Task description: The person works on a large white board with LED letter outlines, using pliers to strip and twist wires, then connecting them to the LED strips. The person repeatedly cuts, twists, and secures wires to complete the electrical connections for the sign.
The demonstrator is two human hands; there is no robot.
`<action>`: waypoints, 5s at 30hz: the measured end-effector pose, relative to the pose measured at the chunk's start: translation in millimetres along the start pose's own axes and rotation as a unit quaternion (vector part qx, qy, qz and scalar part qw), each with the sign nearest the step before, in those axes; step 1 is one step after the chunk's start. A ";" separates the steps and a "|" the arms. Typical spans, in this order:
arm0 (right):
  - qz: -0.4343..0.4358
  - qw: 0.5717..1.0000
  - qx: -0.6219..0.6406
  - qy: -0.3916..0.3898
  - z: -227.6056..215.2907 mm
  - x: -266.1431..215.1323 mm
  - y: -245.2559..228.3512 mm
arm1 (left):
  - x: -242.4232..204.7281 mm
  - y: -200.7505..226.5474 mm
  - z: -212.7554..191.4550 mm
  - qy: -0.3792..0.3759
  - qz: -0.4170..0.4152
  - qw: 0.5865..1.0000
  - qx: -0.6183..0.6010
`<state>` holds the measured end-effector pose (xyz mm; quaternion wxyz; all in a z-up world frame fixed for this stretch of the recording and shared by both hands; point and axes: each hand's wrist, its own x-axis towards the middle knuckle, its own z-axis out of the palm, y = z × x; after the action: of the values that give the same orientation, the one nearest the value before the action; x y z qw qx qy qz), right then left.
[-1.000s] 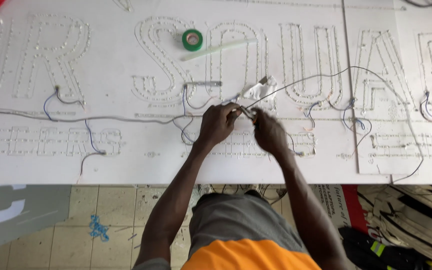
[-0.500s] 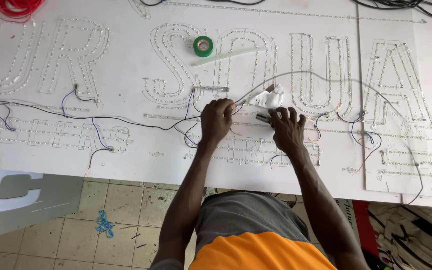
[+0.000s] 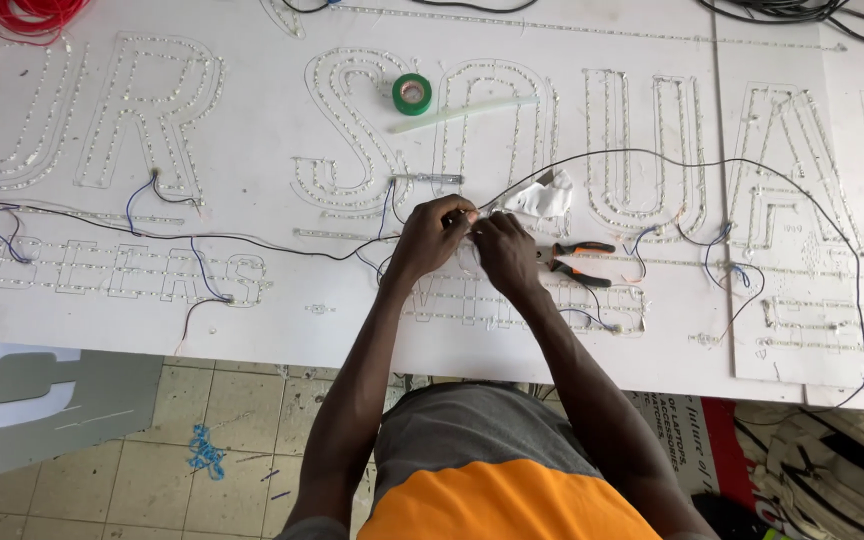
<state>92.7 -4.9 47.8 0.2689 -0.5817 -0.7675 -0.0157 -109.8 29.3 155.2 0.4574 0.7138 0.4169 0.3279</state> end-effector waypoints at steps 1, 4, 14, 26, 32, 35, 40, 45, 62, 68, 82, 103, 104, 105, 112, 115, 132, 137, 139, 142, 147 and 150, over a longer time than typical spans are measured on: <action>0.003 1.000 0.000 -0.003 -8.8 -8.1 -2.8 | -1.4 -1.2 2.0 -0.003 -0.002 1.000 -0.002; 0.004 0.993 0.070 0.094 -28.1 -33.0 -5.8 | -4.8 -5.8 16.5 -0.016 -0.002 1.000 -0.009; 0.206 0.953 0.158 0.158 -74.3 -75.4 -14.5 | -15.7 -12.1 72.9 -0.033 0.073 0.987 0.139; -0.083 0.992 0.078 0.059 -86.9 -42.5 11.4 | -32.8 -34.6 79.6 -0.026 0.111 0.984 0.135; -0.096 0.993 0.065 0.032 -85.5 -28.7 18.7 | -32.3 -36.9 71.3 -0.017 0.132 0.986 0.097; -0.077 0.995 0.056 0.007 -97.3 -23.1 9.8 | -30.5 -40.2 69.8 -0.013 0.146 0.986 0.082; -0.039 0.998 0.053 -0.018 -99.9 -22.0 5.2 | -24.8 -39.1 67.2 -0.022 0.159 0.984 0.077; -0.005 0.998 0.059 -0.007 -86.1 -22.9 8.0 | -17.6 -42.0 64.8 -0.023 0.171 0.983 0.064; 0.265 0.851 0.224 -0.395 -125.6 31.6 3.2 | -20.3 -55.3 64.3 -0.069 0.191 0.975 0.088; 0.036 0.985 0.112 -0.123 -114.2 -12.1 -0.2 | -7.1 -68.1 53.2 -0.127 0.087 0.986 -0.067; -0.138 0.985 -0.042 0.091 -48.2 -38.1 -0.8 | 12.3 -93.9 50.3 -0.242 0.005 0.961 -0.131; -0.142 0.987 -0.072 0.008 -65.8 -43.2 -6.9 | 9.7 -105.0 57.3 -0.177 0.077 0.981 -0.025; -0.152 0.986 -0.061 0.039 -68.2 -43.5 -12.4 | 8.2 -105.0 55.3 -0.199 0.059 0.977 -0.050; -0.170 0.981 -0.056 0.078 -71.6 -29.7 -9.9 | 22.9 -102.1 50.1 -0.215 0.053 0.973 -0.072; 0.145 0.984 0.057 -0.089 -52.3 -31.2 1.5 | -11.3 -81.0 51.0 -0.119 0.093 0.989 0.001; 0.264 0.929 0.183 -0.186 -53.9 -20.4 7.4 | -15.7 -84.6 57.3 -0.091 0.143 0.984 0.056; -0.159 0.979 -0.122 0.027 -58.0 -41.5 -6.4 | 10.9 -84.9 53.6 -0.188 0.063 0.980 -0.011; -0.092 0.991 -0.096 0.008 -59.6 -40.4 -14.0 | 10.9 -95.9 61.2 -0.173 0.062 0.983 0.000; -0.039 0.996 -0.083 -0.006 -56.4 -39.4 -13.3 | 9.6 -90.1 60.6 -0.169 0.062 0.984 0.002; 0.180 0.979 0.081 -0.047 -49.0 -35.9 -11.8 | -1.7 -85.8 60.5 -0.136 0.090 0.986 0.026; 0.293 0.942 0.146 -0.070 -32.0 -43.5 -3.0 | -18.1 -81.3 61.9 -0.072 0.235 0.960 0.136; 0.304 0.927 0.211 -0.065 -52.7 -39.4 -5.8 | -19.3 -78.0 61.7 -0.080 0.237 0.960 0.128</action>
<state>115.3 -59.5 77.5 0.3271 -0.7165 -0.5554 0.2667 -88.8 6.9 58.6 0.3031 0.8687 0.2359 0.3127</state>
